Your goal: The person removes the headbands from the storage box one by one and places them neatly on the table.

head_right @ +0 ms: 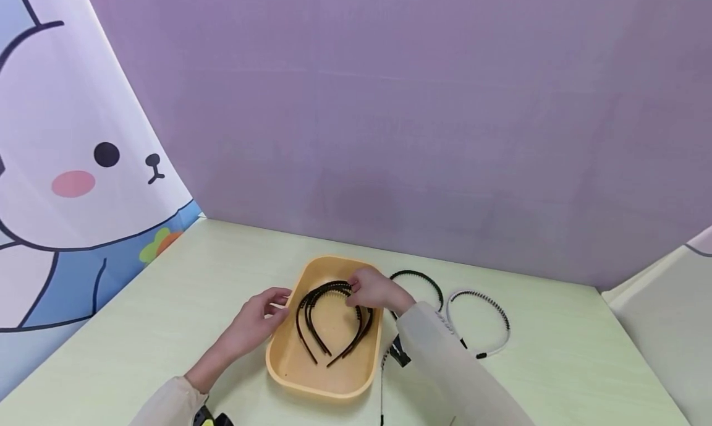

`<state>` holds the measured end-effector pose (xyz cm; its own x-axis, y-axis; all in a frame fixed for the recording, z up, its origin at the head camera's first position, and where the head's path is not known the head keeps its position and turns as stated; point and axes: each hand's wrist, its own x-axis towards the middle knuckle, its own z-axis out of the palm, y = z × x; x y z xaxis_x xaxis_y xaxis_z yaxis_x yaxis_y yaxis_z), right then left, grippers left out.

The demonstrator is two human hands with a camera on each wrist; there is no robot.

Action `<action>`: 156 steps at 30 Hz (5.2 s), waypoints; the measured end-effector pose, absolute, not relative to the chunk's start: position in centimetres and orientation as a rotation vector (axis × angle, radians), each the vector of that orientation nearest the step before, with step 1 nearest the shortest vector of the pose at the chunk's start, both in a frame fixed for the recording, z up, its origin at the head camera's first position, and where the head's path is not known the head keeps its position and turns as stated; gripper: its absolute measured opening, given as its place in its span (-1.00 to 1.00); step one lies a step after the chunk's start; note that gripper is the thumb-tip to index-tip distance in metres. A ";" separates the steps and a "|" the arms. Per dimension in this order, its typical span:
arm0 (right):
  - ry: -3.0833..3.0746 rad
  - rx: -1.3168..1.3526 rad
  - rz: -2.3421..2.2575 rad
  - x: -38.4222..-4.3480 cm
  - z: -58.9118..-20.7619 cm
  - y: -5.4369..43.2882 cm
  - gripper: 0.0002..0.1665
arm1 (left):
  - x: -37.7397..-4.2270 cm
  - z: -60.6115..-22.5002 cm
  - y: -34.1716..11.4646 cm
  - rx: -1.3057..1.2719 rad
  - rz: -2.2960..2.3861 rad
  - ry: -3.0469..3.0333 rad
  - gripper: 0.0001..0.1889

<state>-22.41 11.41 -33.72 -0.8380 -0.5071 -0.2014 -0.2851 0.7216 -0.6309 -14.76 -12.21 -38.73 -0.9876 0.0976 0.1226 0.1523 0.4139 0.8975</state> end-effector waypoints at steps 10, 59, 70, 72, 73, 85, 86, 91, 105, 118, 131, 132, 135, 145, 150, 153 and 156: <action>2.568 -0.752 -0.799 -22.7 -34.2 10.6 -0.65 | -15.0 -38.9 -12.2 -0.238 -1.648 -2.591 -0.68; 2.555 -0.502 -1.007 -22.8 -32.2 13.0 -0.71 | -15.6 -39.1 -12.0 -0.221 -1.627 -2.595 -0.70; 2.599 -0.494 -1.002 -23.1 -31.3 15.2 -0.69 | -15.9 -39.1 -12.0 -0.236 -1.630 -2.585 -0.68; 2.608 -0.474 -0.990 -23.1 -31.1 15.6 -0.69 | -15.9 -39.1 -12.0 -0.235 -1.633 -2.579 -0.68; 2.609 -0.472 -0.984 -23.0 -30.9 15.9 -0.69 | -15.9 -39.1 -12.0 -0.236 -1.636 -2.577 -0.68; 2.614 -0.476 -0.987 -21.9 -29.7 19.1 -0.65 | -15.9 -39.1 -12.1 -0.222 -1.597 -2.592 -0.68; 2.616 -0.468 -0.988 -21.9 -29.6 19.4 -0.64 | -15.9 -39.1 -12.1 -0.220 -1.596 -2.595 -0.68; 2.610 -0.465 -0.999 -21.6 -29.6 20.6 -0.64 | -15.9 -39.1 -12.1 -0.220 -1.608 -2.593 -0.67; 2.653 -0.430 -0.990 -20.6 -30.3 23.4 -0.64 | -16.1 -39.3 -12.0 -0.223 -1.616 -2.590 -0.68; 2.612 -0.360 -1.054 -19.9 -31.6 26.8 -0.62 | -16.1 -39.3 -11.7 -0.206 -1.614 -2.588 -0.67; 2.583 -0.302 -1.084 -18.8 -33.2 30.0 -0.63 | -16.2 -39.3 -11.8 -0.213 -1.626 -2.593 -0.67; 2.580 -0.306 -1.086 -18.7 -33.3 30.3 -0.64 | -16.2 -39.3 -11.8 -0.214 -1.627 -2.593 -0.67; 2.574 -0.311 -1.093 -18.4 -33.7 31.1 -0.64 | -16.2 -39.4 -11.9 -0.213 -1.626 -2.594 -0.67; 2.560 -0.288 -1.076 -17.4 -34.8 33.9 -0.65 | -16.1 -39.5 -11.9 -0.215 -1.626 -2.590 -0.68; 2.571 -0.288 -1.069 -16.7 -35.3 35.2 -0.65 | -16.2 -39.6 -11.9 -0.218 -1.617 -2.589 -0.68; 2.589 -0.290 -1.059 -16.3 -35.5 35.9 -0.67 | -16.3 -39.6 -11.8 -0.221 -1.612 -2.588 -0.68; 2.606 -0.269 -1.051 -15.8 -35.9 36.5 -0.68 | -16.3 -39.6 -11.8 -0.222 -1.604 -2.591 -0.68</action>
<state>-15.82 36.54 -35.86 -0.9318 -0.2881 -0.2207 -0.0544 0.7122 -0.6999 -16.33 -11.76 -39.63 -0.9857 0.0780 0.1491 0.1682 0.4392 0.8825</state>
